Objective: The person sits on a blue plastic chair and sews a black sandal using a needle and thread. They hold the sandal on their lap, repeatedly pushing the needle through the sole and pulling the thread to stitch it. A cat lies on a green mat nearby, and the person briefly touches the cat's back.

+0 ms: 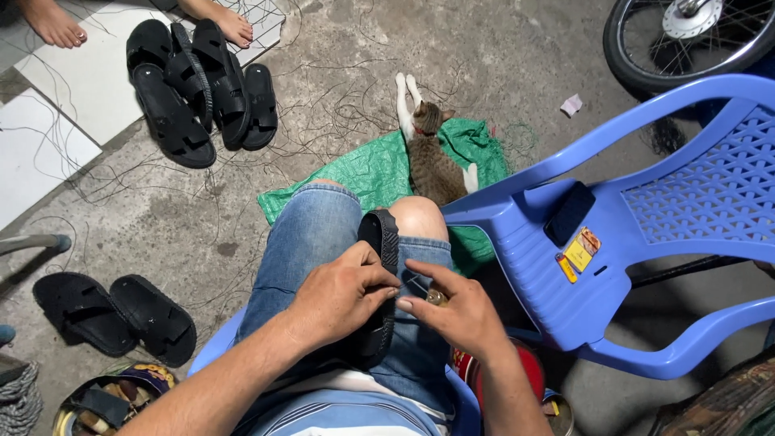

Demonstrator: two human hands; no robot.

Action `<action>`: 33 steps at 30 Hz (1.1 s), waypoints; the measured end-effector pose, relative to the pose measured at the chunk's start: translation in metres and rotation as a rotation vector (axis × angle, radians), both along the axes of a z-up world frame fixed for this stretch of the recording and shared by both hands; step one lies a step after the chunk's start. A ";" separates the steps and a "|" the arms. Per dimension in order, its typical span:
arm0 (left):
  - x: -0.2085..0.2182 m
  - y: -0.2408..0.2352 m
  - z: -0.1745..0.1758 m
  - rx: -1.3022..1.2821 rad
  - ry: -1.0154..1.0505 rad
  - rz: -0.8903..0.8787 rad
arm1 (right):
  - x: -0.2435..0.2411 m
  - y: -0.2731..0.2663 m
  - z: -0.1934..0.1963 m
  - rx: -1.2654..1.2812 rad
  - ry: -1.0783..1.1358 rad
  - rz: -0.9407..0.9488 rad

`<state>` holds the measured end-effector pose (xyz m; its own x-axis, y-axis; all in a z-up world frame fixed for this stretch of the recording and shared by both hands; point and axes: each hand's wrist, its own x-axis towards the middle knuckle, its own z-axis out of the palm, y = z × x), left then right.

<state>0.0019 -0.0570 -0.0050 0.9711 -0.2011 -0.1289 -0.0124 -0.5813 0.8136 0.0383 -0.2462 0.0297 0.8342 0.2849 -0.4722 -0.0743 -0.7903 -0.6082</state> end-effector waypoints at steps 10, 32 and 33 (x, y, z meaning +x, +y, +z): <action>-0.002 0.008 0.006 -0.281 0.127 0.090 | -0.002 0.005 -0.014 0.261 -0.078 -0.175; -0.038 0.009 -0.012 0.067 -0.466 -0.026 | -0.026 0.003 -0.023 -0.232 -0.379 0.410; -0.039 0.010 -0.012 0.066 -0.468 -0.023 | -0.024 0.001 -0.020 -0.233 -0.382 0.412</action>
